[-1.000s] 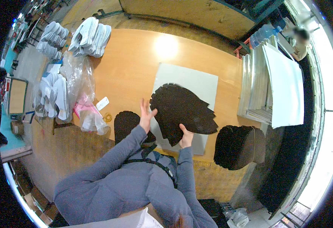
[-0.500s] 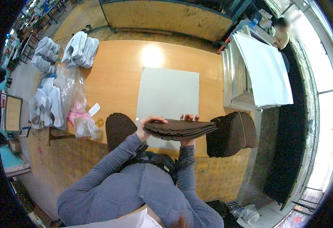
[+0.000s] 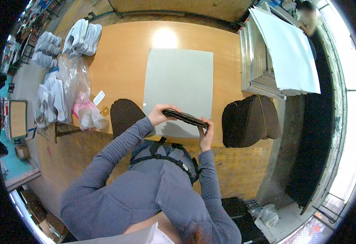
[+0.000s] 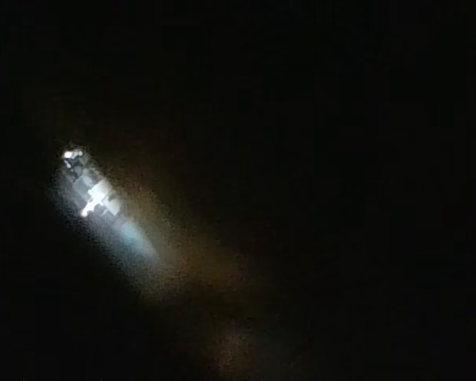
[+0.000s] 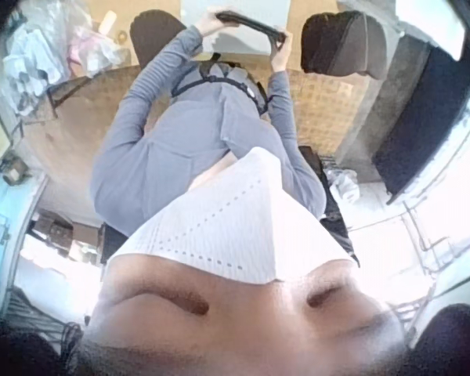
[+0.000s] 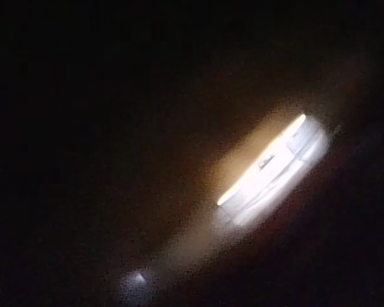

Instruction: The person repeatedly picks up dark brown scalloped material pieces from a table, aligns them into neat stacks, and secures some stacks with rubber bands. The person also moves white sheets and other items on the table to organize the workspace.

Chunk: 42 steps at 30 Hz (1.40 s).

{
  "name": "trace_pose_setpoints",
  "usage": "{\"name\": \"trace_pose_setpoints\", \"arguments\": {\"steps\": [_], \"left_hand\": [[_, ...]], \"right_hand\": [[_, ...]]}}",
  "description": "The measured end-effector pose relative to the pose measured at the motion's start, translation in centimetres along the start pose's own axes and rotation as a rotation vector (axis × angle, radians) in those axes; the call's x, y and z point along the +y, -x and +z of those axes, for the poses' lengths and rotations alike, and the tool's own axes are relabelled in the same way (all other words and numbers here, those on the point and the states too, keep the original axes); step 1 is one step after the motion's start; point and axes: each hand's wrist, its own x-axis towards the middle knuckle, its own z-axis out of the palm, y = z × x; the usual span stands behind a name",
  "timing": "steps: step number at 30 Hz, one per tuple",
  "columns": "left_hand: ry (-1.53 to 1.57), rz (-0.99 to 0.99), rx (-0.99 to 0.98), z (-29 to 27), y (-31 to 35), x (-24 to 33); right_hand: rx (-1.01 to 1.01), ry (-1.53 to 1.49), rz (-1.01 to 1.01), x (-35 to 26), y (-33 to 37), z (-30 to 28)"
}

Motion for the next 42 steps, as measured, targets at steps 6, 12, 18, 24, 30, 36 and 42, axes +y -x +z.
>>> {"name": "trace_pose_setpoints", "arguments": {"steps": [6,12,18,24,30,36,42], "left_hand": [[-0.147,-0.079,0.06,1.1,3.8,-12.0],[-0.141,-0.099,0.421,4.4,1.5,-12.4],[-0.192,-0.024,0.246,3.8,4.1,-8.8],[-0.387,-0.034,0.009,3.6,4.6,-12.9],[-0.104,-0.113,0.135,4.6,4.8,-10.8],[-0.395,-0.007,-0.036,5.1,3.5,-15.9],[-0.303,-0.167,0.242,2.6,4.5,-9.6]], "right_hand": [[0.057,0.284,-0.01,5.0,1.5,1.2],[0.035,0.216,0.031,5.8,0.2,-0.6],[-0.065,0.397,-0.19,5.5,3.0,-1.3],[-0.109,0.166,-0.043,10.4,0.6,-3.3],[-0.04,0.166,-0.022,7.9,1.4,-3.9],[-0.015,-0.07,0.34,10.3,-0.4,-4.6],[-0.261,0.563,-0.01,8.5,-2.7,-5.3]]}}
